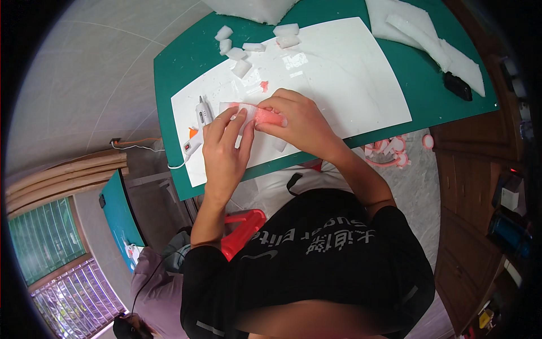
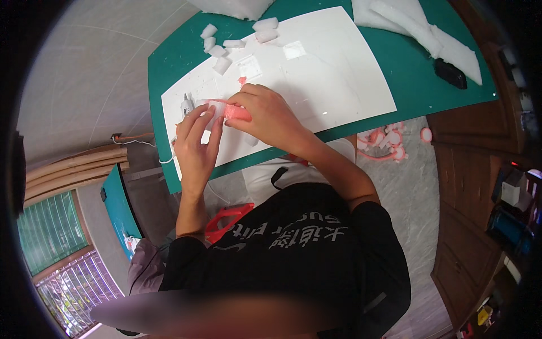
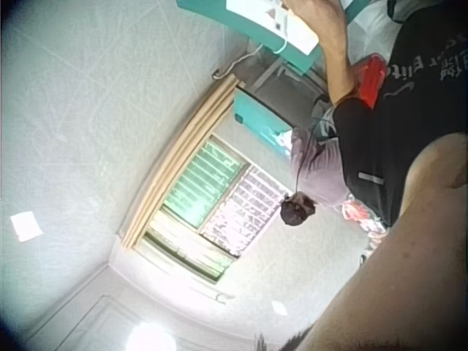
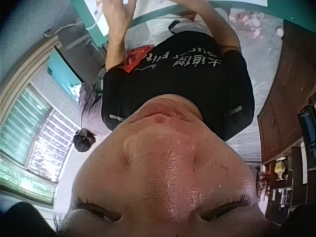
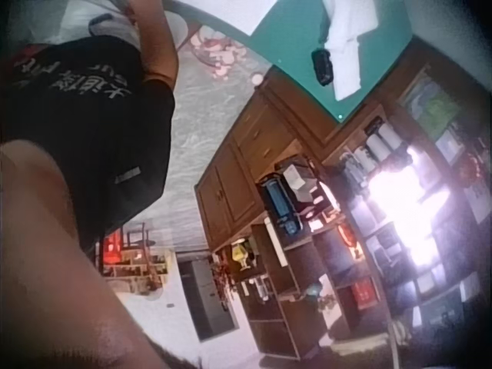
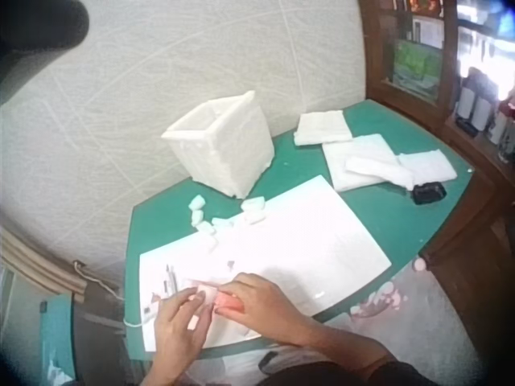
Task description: Using a hot glue gun to attach small white foam blocks onto a pink foam ring to create a structured object.
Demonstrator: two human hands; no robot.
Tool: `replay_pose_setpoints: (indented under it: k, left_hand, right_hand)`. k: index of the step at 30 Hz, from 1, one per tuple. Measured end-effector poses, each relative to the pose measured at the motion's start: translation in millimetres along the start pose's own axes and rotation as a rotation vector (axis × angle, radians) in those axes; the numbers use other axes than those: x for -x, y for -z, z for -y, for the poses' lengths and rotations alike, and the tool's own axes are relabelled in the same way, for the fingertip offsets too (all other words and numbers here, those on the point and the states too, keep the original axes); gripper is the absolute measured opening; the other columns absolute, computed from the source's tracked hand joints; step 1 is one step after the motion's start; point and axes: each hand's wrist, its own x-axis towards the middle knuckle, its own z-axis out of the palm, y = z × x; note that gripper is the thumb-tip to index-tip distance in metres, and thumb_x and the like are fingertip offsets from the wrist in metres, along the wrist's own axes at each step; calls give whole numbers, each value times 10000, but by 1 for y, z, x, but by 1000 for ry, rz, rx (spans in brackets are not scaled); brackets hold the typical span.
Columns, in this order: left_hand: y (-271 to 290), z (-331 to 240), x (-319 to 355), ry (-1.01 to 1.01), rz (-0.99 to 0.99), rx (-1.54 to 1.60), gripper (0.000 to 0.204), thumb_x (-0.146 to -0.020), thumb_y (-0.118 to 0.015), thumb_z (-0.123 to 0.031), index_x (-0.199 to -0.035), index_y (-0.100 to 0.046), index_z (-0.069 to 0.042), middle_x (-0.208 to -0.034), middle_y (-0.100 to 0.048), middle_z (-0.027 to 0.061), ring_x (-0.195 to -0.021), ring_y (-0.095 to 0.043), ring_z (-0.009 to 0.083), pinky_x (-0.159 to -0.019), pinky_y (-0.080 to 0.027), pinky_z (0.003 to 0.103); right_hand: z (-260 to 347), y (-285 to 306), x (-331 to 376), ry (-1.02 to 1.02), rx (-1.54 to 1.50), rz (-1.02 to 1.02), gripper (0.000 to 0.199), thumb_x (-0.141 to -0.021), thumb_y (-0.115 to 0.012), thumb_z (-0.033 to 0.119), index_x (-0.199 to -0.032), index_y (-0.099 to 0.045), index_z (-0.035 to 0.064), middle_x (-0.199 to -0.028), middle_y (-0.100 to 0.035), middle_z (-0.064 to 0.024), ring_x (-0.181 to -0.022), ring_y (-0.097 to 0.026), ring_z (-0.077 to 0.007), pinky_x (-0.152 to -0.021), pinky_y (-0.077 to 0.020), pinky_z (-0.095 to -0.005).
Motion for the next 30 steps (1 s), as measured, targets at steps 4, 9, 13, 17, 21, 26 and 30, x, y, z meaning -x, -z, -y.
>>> replay_pose_setpoints:
  k: [4,9,13,17,21,26,30]
  left_hand:
    - [-3,2,1,-11,-9,-20,296,-838,-766,-53,-1127,-710,-17,-1168,-674,140,-953,-637,302,-826,-487,388]
    - [-5,4,0,-58,-35,-59,302,-841,-765,-61,-1135,-709,-19,-1168,-673,135,-912,-641,276,-806,-478,389]
    - [-2,2,-1,-31,-5,-85,268,-855,-762,-60,-1118,-730,-19,-1159,-697,134,-984,-675,287,-854,-518,362]
    - [0,1,0,-19,3,-92,275,-857,-760,-62,-1128,-731,-31,-1167,-697,128,-975,-671,273,-867,-497,366]
    - [0,1,3,-17,13,-107,293,-866,-745,-61,-1157,-722,-44,-1175,-694,127,-999,-663,270,-891,-475,381]
    - [-3,3,3,-96,-47,-98,308,-848,-756,-73,-1147,-708,-18,-1174,-675,143,-890,-638,265,-775,-444,377]
    - [-3,1,4,-29,-18,-50,328,-860,-729,-35,-1186,-699,-40,-1219,-674,142,-1014,-649,304,-853,-467,387]
  right_hand:
    - [-2,-1,1,15,-6,-7,287,-802,-784,183,-1035,-706,35,-935,-638,-106,-841,-634,-288,-753,-524,-366]
    - [-2,-6,-1,42,16,-46,293,-796,-790,177,-1035,-701,34,-973,-654,-109,-893,-638,-291,-787,-526,-368]
    - [-1,-7,-1,58,43,-55,296,-803,-787,185,-1039,-698,31,-985,-658,-109,-910,-638,-293,-801,-526,-371]
    - [0,-7,0,47,56,-38,301,-812,-785,195,-1047,-695,30,-987,-657,-110,-921,-635,-292,-812,-523,-373]
    - [0,-7,-1,32,50,-20,306,-809,-783,188,-1055,-691,31,-991,-656,-115,-932,-632,-300,-821,-519,-380]
    - [-1,-6,1,55,73,-37,289,-794,-781,159,-1035,-685,30,-981,-653,-121,-930,-627,-318,-828,-514,-392]
    - [0,-4,-1,52,46,-25,293,-779,-781,139,-1028,-677,27,-957,-644,-125,-904,-619,-322,-811,-510,-393]
